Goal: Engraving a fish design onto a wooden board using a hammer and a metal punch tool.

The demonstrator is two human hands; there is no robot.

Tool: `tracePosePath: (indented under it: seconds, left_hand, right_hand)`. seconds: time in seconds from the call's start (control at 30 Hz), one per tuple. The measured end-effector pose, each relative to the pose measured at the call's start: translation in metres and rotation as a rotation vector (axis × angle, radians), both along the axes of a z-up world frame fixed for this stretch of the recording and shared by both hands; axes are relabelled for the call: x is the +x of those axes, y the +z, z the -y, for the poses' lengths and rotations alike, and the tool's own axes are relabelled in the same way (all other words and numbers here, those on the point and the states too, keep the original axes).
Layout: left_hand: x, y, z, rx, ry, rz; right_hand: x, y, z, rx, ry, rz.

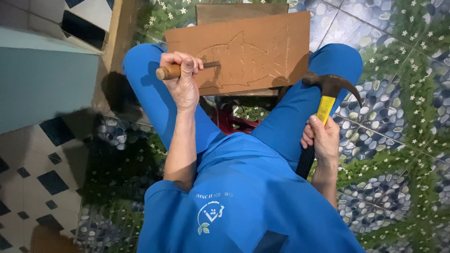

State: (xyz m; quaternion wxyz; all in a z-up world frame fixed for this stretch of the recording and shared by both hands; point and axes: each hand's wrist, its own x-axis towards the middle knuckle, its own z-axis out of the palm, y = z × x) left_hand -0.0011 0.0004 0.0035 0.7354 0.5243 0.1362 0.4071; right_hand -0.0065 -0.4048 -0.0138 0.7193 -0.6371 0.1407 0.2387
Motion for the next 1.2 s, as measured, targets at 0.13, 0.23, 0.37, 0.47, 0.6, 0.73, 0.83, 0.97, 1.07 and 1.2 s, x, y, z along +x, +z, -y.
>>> tracePosePath:
  seconds: [0.13,0.23,0.37,0.47,0.6,0.73,0.83,0.97,1.07,1.2]
  left_hand:
    - [0.0,-0.002,-0.001,0.0,0.002,0.013]
    - [0.0,-0.002,-0.001,0.007,0.001,0.011]
    - [0.001,-0.001,0.0,0.029,-0.004,0.014]
    - [0.001,-0.003,0.001,0.041,-0.005,0.014]
    - [-0.001,-0.011,0.0,0.085,-0.002,0.014]
    - [0.001,-0.012,0.001,0.107,-0.001,0.038]
    - [0.002,-0.016,-0.001,0.175,0.011,0.002]
    - [-0.005,-0.009,0.001,0.321,0.04,-0.055]
    - [0.0,-0.018,0.008,0.234,0.039,-0.105]
    - [0.005,-0.027,0.0,0.141,0.024,-0.157]
  right_hand:
    - [0.001,0.0,0.001,0.003,0.007,-0.001]
    - [0.001,-0.001,0.001,0.006,-0.002,-0.001]
    - [0.001,0.002,-0.002,0.007,-0.007,-0.002]
    - [0.002,0.002,-0.003,-0.007,0.008,0.017]
    - [0.015,0.038,-0.024,-0.131,0.189,0.122]
    - [0.048,0.089,-0.067,-0.22,0.387,0.392]
    - [0.073,0.117,-0.098,-0.386,0.6,0.83]
    - [0.08,0.17,-0.157,-0.454,0.879,1.107]
    - [0.085,0.191,-0.194,-0.53,1.16,1.153]
    - [0.086,0.192,-0.225,-0.741,1.464,1.211]
